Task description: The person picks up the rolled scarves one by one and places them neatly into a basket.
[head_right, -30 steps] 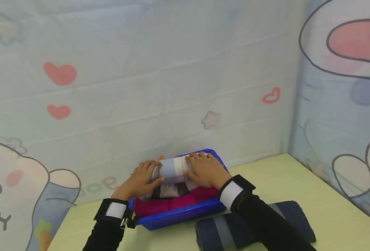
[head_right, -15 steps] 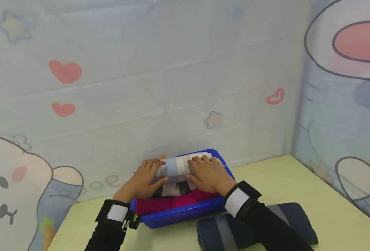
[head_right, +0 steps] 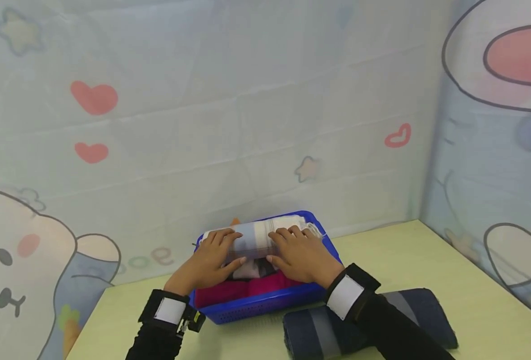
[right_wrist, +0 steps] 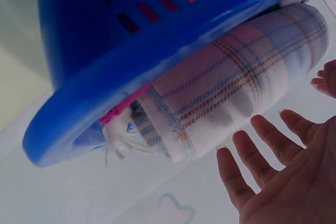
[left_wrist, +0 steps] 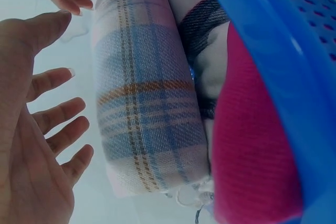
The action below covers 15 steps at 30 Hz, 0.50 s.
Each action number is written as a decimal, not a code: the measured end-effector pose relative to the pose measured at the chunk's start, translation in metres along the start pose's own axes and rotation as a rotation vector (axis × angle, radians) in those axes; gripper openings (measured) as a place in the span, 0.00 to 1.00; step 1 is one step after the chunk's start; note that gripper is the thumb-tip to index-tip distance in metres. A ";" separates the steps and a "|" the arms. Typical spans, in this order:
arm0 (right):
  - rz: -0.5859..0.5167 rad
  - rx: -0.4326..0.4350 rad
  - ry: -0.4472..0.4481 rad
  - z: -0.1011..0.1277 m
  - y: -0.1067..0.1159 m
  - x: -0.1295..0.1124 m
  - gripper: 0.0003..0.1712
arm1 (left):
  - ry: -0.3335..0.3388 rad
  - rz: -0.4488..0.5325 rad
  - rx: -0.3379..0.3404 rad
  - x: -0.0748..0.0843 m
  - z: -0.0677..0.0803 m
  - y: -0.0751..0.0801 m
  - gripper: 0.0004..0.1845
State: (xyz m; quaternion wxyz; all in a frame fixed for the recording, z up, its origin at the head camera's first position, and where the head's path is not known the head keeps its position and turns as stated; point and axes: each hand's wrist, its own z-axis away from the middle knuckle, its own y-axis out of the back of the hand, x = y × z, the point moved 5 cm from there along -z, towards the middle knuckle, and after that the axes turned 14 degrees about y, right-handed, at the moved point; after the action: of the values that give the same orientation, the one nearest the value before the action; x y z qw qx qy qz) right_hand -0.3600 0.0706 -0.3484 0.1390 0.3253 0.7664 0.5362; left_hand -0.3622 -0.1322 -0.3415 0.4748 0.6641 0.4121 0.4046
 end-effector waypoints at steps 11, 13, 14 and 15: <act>0.011 -0.009 0.021 0.006 0.002 -0.005 0.32 | -0.039 0.004 0.027 0.006 0.009 0.002 0.31; 0.004 -0.009 0.023 0.007 0.001 -0.007 0.32 | -0.044 -0.003 0.034 0.007 0.011 0.001 0.31; -0.001 -0.008 0.025 0.008 0.001 -0.008 0.32 | -0.046 -0.007 0.040 0.008 0.012 0.000 0.31; -0.002 -0.009 0.026 0.009 0.001 -0.009 0.32 | -0.049 -0.012 0.046 0.009 0.013 -0.001 0.31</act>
State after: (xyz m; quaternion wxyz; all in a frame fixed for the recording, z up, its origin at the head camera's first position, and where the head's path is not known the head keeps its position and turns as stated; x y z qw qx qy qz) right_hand -0.3480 0.0713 -0.3522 0.1310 0.3170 0.7660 0.5437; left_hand -0.3471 -0.1278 -0.3445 0.4718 0.6822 0.4133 0.3757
